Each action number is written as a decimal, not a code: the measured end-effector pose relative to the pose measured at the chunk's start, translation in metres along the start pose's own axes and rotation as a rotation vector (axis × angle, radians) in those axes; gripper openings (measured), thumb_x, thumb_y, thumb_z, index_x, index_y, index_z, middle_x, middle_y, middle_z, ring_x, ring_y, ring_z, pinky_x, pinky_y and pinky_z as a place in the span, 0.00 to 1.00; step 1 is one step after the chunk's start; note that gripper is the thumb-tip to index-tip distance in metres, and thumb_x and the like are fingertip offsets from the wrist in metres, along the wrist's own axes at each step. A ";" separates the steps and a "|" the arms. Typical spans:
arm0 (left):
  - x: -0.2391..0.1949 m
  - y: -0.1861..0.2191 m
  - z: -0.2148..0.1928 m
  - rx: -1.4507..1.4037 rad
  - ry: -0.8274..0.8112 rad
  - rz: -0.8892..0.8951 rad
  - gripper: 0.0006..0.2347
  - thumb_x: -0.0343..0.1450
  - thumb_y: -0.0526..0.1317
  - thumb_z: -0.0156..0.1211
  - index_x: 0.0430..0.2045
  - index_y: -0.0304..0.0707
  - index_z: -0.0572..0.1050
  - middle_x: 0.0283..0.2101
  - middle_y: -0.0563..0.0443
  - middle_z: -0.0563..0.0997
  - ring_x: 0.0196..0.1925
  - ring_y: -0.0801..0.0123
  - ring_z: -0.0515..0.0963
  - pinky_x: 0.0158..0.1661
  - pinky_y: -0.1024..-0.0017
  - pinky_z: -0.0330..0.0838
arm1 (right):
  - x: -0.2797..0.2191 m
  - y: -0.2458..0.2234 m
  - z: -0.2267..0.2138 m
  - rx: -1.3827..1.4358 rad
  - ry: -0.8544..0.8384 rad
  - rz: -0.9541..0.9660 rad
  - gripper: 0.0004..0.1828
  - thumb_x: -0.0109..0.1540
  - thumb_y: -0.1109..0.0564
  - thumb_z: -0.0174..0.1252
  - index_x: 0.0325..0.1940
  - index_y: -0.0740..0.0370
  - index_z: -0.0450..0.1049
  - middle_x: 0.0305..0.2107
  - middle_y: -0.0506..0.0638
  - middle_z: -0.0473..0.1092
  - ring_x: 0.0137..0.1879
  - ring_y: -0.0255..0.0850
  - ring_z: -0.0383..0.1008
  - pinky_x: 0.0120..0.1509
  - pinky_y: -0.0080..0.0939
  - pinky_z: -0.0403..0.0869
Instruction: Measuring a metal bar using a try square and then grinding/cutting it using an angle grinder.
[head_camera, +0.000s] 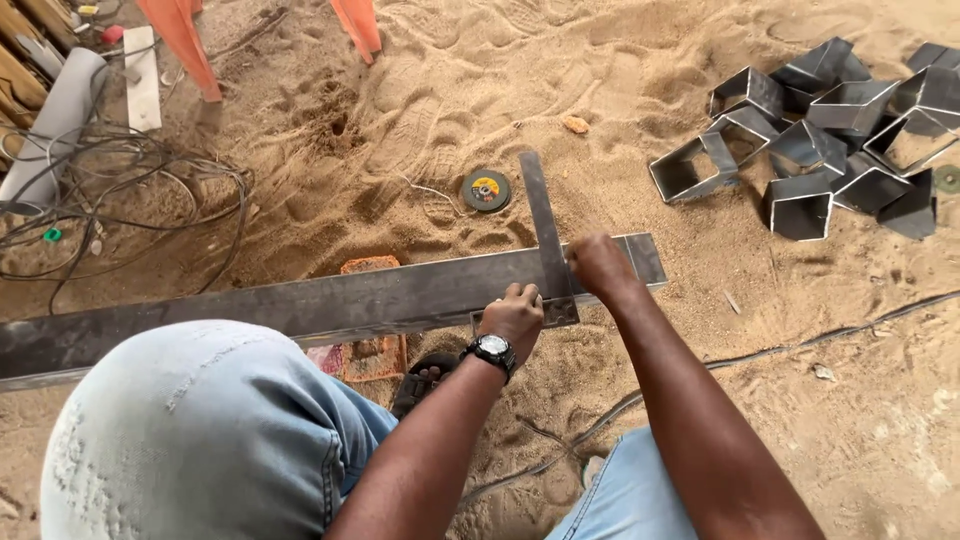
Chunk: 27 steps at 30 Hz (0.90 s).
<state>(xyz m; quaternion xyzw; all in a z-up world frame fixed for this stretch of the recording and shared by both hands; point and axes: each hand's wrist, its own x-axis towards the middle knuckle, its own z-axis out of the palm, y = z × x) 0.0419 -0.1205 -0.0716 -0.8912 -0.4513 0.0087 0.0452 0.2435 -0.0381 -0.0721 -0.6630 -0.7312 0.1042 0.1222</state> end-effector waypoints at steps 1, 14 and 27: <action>-0.002 -0.001 -0.004 -0.004 0.001 0.001 0.08 0.74 0.37 0.59 0.44 0.35 0.78 0.46 0.52 0.77 0.51 0.66 0.77 0.45 0.73 0.82 | -0.013 -0.008 -0.007 -0.004 -0.002 0.002 0.14 0.67 0.62 0.56 0.29 0.62 0.82 0.31 0.56 0.78 0.39 0.37 0.79 0.50 0.38 0.80; -0.003 -0.002 -0.006 -0.058 0.016 -0.021 0.08 0.74 0.35 0.57 0.44 0.35 0.77 0.48 0.50 0.77 0.52 0.62 0.77 0.45 0.72 0.82 | -0.057 -0.002 -0.043 0.308 -0.204 0.279 0.11 0.63 0.52 0.61 0.43 0.58 0.84 0.37 0.52 0.80 0.32 0.32 0.76 0.32 0.29 0.77; -0.006 -0.002 -0.018 -0.032 0.015 0.013 0.11 0.71 0.34 0.59 0.45 0.31 0.77 0.47 0.48 0.77 0.51 0.62 0.77 0.43 0.72 0.82 | 0.005 -0.018 0.008 0.328 0.164 0.339 0.06 0.61 0.58 0.67 0.41 0.57 0.84 0.37 0.52 0.80 0.35 0.35 0.79 0.40 0.39 0.81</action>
